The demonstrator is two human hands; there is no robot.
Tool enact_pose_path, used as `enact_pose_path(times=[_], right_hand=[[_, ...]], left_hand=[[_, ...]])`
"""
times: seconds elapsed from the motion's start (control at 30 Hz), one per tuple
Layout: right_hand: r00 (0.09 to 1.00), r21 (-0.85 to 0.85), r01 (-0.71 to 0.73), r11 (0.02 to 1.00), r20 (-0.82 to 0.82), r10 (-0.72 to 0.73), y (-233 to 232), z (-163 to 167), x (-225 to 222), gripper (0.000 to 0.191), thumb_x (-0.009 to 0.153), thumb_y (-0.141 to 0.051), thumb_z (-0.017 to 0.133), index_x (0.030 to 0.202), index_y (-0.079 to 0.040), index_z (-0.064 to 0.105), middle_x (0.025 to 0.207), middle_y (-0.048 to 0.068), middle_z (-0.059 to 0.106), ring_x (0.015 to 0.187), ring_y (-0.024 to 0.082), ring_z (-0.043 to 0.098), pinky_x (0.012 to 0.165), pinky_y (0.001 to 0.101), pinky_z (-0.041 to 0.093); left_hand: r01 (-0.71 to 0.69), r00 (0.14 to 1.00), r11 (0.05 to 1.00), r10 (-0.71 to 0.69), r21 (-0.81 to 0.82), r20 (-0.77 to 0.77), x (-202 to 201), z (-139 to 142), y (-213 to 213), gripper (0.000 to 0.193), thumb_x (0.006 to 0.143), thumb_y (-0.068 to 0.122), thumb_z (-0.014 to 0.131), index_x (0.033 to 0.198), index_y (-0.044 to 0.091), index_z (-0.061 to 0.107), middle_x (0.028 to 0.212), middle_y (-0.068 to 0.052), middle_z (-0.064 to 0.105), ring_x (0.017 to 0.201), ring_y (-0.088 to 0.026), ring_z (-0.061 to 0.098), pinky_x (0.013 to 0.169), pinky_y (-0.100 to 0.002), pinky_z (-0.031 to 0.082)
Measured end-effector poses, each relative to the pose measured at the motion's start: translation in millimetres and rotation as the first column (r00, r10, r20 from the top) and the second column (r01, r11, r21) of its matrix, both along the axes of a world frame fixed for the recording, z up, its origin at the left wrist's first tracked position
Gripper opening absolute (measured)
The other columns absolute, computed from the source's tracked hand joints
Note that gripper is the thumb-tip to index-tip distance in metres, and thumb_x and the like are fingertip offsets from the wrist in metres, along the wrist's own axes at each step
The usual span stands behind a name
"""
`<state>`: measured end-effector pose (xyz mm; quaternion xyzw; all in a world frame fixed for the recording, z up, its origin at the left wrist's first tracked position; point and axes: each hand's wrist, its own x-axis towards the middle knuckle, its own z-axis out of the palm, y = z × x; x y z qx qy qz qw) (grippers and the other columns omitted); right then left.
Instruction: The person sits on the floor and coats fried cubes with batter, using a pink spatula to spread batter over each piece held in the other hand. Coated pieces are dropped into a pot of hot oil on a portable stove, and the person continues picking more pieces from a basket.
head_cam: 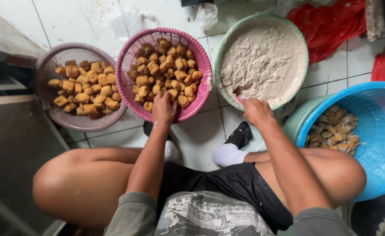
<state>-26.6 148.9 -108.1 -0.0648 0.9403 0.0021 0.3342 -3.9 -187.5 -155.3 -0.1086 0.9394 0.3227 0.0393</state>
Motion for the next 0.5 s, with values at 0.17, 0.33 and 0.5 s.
enact_pose_path(times=[0.17,0.33,0.5], right_hand=[[0.945,-0.447,0.262,0.855,-0.061,-0.321,1.5,16.9,16.5,0.031,0.093,-0.008,0.06,0.122,-0.012,0.068,0.096,0.013,0.076,0.086,0.03,0.072,0.079,0.0425,0.056],[0.603,-0.656,0.732,0.183,0.498,-0.623,2.5,51.8,17.0,0.026,0.103,-0.009,0.05,0.128,-0.011,0.058,0.089,0.008,0.061,0.059,0.014,0.051,0.053,0.0296,0.042],[0.607,-0.749,0.655,-0.105,0.603,-0.517,36.3,137.7,18.3,0.017,0.102,-0.007,0.052,0.119,-0.01,0.052,0.092,0.003,0.058,0.066,0.008,0.05,0.054,0.0231,0.039]], left_hand=[[-0.114,0.953,0.939,0.196,0.324,-0.233,-5.9,7.3,24.5,0.027,0.091,0.007,0.068,0.118,0.007,0.066,0.114,-0.015,0.067,0.099,-0.031,0.07,0.086,-0.042,0.057],[-0.34,0.889,0.832,0.437,0.438,-0.14,-12.6,24.2,55.1,0.031,0.088,-0.001,0.06,0.117,0.006,0.065,0.105,-0.014,0.071,0.095,-0.029,0.07,0.088,-0.039,0.056],[-0.16,0.91,0.657,0.388,0.737,-0.149,-25.4,56.1,110.5,0.018,0.088,0.005,0.064,0.106,0.004,0.064,0.098,-0.01,0.07,0.089,-0.021,0.068,0.083,-0.034,0.055]])
